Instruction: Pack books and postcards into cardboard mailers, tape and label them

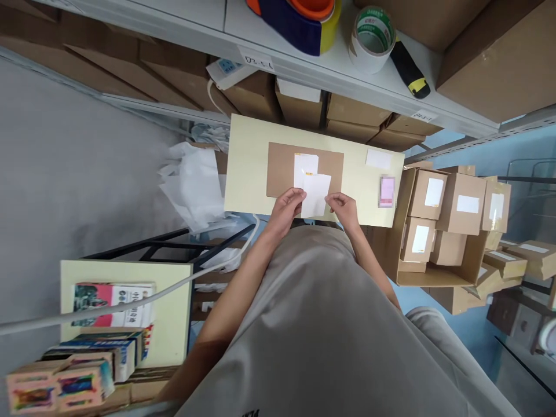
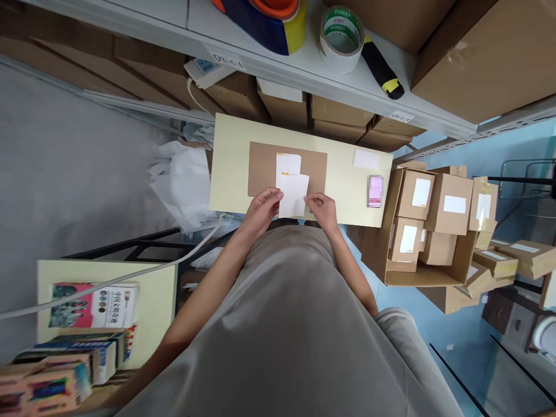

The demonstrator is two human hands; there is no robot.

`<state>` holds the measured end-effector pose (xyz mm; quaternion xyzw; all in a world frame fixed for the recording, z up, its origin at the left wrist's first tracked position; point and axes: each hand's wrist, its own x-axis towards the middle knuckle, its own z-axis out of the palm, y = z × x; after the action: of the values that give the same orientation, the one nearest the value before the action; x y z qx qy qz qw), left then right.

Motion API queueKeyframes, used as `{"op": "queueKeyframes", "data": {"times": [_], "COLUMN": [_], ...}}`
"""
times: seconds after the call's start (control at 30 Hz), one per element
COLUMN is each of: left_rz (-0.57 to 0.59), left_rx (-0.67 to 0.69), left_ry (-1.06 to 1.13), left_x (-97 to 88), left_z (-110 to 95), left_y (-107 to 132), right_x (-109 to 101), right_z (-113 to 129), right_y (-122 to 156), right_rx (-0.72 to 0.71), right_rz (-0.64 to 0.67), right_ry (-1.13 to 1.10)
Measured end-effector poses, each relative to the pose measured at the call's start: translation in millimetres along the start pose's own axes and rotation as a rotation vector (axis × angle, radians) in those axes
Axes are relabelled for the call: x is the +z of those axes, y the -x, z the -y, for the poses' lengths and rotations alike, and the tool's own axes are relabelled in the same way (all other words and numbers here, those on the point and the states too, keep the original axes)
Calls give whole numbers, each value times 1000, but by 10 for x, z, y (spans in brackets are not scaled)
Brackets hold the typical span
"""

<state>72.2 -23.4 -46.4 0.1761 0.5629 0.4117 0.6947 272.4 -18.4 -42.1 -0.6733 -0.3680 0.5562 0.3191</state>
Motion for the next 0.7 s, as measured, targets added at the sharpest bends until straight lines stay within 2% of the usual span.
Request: {"op": "queueKeyframes", "data": {"times": [0.13, 0.27, 0.4, 0.53, 0.7], "left_rz": [-101, -209, -250, -302, -334], "left_rx": [88, 188, 205, 239, 237], "left_ry": [-108, -196, -313, -547, -811], "left_x": [-71, -167, -222, -215, -166], "left_z": [70, 53, -42, -146, -188], "left_y": [-102, -319, -583, -825, -986], "right_x": [60, 186, 336, 431, 491], "right_z": [-35, -29, 35, 97, 104], "right_y": [-38, -212, -483, -741, -907], "right_rx": [-16, -53, -54, -84, -77], "right_rz": [42, 66, 50, -5, -65], "right_ry": [-2, 50, 142, 328, 476]}}
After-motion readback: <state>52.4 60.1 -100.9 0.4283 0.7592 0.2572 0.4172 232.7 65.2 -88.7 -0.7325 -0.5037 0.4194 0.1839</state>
